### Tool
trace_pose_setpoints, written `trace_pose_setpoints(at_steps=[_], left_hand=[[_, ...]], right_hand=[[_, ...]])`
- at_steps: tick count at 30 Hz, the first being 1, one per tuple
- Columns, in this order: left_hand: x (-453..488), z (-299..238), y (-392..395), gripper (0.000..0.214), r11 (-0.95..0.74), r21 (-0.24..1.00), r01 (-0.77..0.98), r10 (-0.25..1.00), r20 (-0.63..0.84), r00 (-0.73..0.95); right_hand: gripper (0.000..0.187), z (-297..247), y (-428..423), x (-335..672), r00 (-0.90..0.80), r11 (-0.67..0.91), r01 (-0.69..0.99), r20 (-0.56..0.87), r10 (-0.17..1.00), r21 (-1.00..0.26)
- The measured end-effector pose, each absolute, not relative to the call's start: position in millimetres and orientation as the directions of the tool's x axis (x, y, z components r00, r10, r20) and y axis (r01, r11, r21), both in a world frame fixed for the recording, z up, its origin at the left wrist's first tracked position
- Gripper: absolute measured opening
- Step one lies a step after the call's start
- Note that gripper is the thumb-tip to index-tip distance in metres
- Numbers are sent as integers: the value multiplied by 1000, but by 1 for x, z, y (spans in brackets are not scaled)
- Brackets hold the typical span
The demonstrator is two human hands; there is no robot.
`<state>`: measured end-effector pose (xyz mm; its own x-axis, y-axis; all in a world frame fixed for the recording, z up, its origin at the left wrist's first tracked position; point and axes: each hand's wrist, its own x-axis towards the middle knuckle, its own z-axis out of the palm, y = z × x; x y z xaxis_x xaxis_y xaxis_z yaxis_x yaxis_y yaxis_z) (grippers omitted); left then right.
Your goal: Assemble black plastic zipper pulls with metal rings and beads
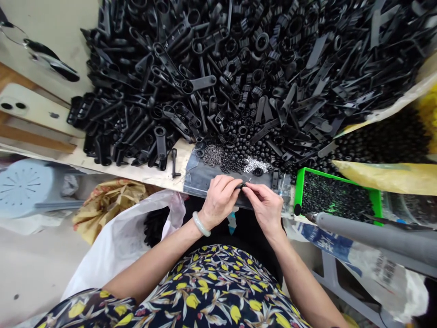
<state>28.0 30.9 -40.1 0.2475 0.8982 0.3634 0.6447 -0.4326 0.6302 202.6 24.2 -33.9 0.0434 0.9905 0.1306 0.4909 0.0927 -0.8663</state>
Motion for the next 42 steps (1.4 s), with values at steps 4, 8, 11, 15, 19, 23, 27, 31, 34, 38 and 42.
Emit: trace_pose_setpoints(at_steps=[4,8,11,15,19,23,27,31,34,38,42], left_hand=[[30,-36,28,32,-447,693,566,892,390,227],[31,-43,34,31,-476,755,450,878,384,285],[31,-47,38,29,-480,776,409,875,391,286],[34,-47,38,19,-478,770,422,878,405,257],[39,-47,37,14,-444,767,463,895,398,200],[41,-48,36,17,-452,735,506,890,411,197],[42,-47,36,17,-464,724,510,881,436,183],[44,-45,38,14,-451,739,500,888,427,170],[43,-44,39,12,-455,760,463,888,426,173],[42,-44,38,11,-446,792,417,894,422,154],[42,-44,37,11,-413,819,400,910,388,146]], right_hand=[[21,-36,23,201,73,61,464,107,992,-884],[18,-37,22,202,47,120,493,163,985,-862],[18,-35,22,208,-12,152,493,168,986,-857],[22,-30,32,220,-14,138,550,156,988,-824],[23,-26,46,225,-105,229,708,221,970,-668],[24,-34,49,223,-243,338,808,249,938,-483],[23,-43,50,220,-263,351,857,265,928,-377],[21,-38,51,221,-202,310,786,253,946,-534],[16,-30,48,222,-87,197,556,180,980,-807],[15,-23,40,220,-53,86,345,72,996,-935],[15,-24,37,216,-42,68,305,58,997,-950]])
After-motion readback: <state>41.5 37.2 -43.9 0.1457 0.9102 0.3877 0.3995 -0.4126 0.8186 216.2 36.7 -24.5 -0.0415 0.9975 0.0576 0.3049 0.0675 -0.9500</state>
